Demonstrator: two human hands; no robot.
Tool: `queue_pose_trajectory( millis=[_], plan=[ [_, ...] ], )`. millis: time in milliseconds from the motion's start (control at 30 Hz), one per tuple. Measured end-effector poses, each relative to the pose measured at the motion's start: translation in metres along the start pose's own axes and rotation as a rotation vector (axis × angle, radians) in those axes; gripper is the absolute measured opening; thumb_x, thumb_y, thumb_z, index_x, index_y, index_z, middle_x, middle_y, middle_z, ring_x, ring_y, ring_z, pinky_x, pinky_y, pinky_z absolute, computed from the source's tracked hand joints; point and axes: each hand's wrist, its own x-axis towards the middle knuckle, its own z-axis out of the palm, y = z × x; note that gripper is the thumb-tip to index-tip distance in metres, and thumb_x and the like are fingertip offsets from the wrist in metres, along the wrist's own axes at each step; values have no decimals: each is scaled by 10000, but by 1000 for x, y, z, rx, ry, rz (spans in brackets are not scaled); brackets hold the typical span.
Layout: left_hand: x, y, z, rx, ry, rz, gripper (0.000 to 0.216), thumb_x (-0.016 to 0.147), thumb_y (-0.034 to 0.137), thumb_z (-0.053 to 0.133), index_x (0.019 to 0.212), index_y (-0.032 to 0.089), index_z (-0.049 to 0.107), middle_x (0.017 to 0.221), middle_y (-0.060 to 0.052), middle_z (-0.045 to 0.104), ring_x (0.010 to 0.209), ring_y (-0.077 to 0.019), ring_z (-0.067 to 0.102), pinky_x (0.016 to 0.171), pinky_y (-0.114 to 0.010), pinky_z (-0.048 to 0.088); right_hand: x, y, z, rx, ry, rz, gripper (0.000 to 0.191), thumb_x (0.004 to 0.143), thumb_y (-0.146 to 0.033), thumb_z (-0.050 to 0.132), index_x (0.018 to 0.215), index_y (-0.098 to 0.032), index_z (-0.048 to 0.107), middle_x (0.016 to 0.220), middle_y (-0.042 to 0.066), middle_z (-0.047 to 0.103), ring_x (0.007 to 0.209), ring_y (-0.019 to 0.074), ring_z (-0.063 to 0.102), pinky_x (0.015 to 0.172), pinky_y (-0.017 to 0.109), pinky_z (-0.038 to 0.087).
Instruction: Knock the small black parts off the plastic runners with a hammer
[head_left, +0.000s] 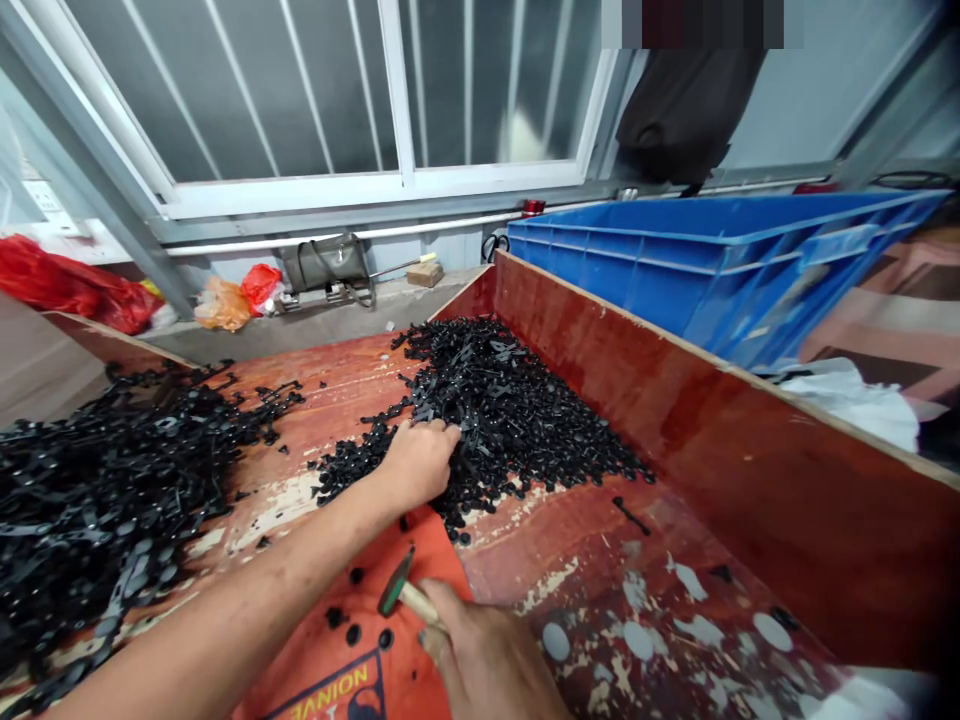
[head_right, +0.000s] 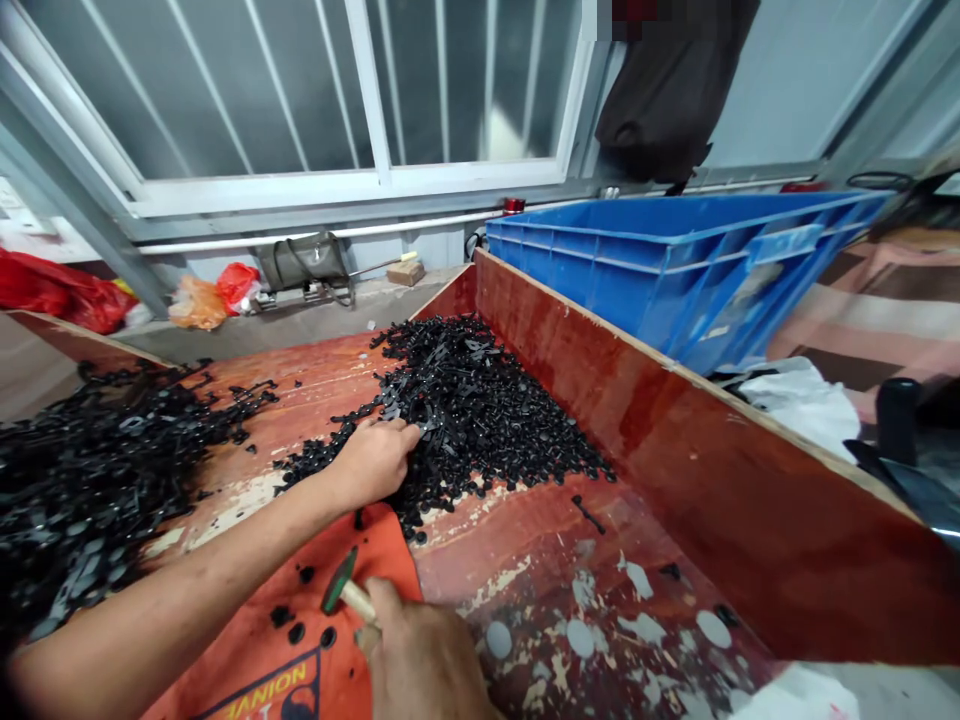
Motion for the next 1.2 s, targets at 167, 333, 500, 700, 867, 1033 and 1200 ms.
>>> queue_pose_trajectory(
  millis=[167, 333, 500, 700, 867, 1033, 1200],
  plan=[
    [-12, -26, -23, -357, 117, -80, 112, 849, 246, 468, 904, 195, 550, 825, -39, 646, 845, -198, 628, 819, -338, 475, 2, 5, 3, 12, 1, -40, 356, 908, -247, 484, 1256, -287, 546, 874, 12, 771, 772, 234, 733, 589, 259, 427],
    [-56, -27, -44, -1429, 148, -261, 339, 763, 339, 716, 981, 223, 484, 769, 31, 618, 731, -158, 651, 776, -359, 530, 3, 10, 11, 33, 25, -57, 373, 890, -220, 480, 1246, -290, 564, 854, 15, 768, 765, 237, 731, 580, 258, 431],
    [-125, -33, -57, -1482, 42, -394, 312, 745, 335, 739, 944, 191, 548, 697, 15, 614, 582, -112, 574, 580, -229, 460, 1, 11, 9, 130, 26, -84, 412, 917, -200, 415, 1284, -336, 545, 831, -9, 758, 748, 207, 723, 579, 241, 439],
    [-186, -46, -56, -1112, 48, -600, 302, 691, 393, 745, 761, 174, 550, 524, 80, 461, 428, -56, 347, 428, -188, 243, -2, 11, 9, 163, 43, -78, 440, 957, -256, 372, 1368, -314, 517, 945, 41, 756, 845, 251, 716, 700, 327, 511],
    [-201, -46, -50, -1014, -2, -643, 301, 703, 435, 694, 750, 179, 543, 531, 65, 494, 453, -77, 375, 441, -204, 241, -2, 9, 10, 135, 39, -55, 429, 960, -265, 386, 1359, -301, 539, 950, 47, 758, 869, 255, 714, 721, 339, 519],
    [-202, -53, -39, -1056, -64, -592, 340, 764, 505, 623, 731, 199, 479, 428, 101, 397, 359, -60, 275, 395, -202, 174, -2, 7, 8, 119, 30, -56, 430, 963, -261, 388, 1366, -311, 530, 1012, 40, 754, 895, 253, 712, 739, 342, 515],
    [-208, -58, -28, -1229, -135, -673, 295, 760, 441, 606, 684, 192, 467, 449, 100, 378, 330, -44, 228, 369, -218, 114, -2, 6, 6, 155, 5, -54, 428, 971, -257, 383, 1372, -326, 515, 1115, 36, 730, 966, 251, 699, 766, 343, 509]
  ],
)
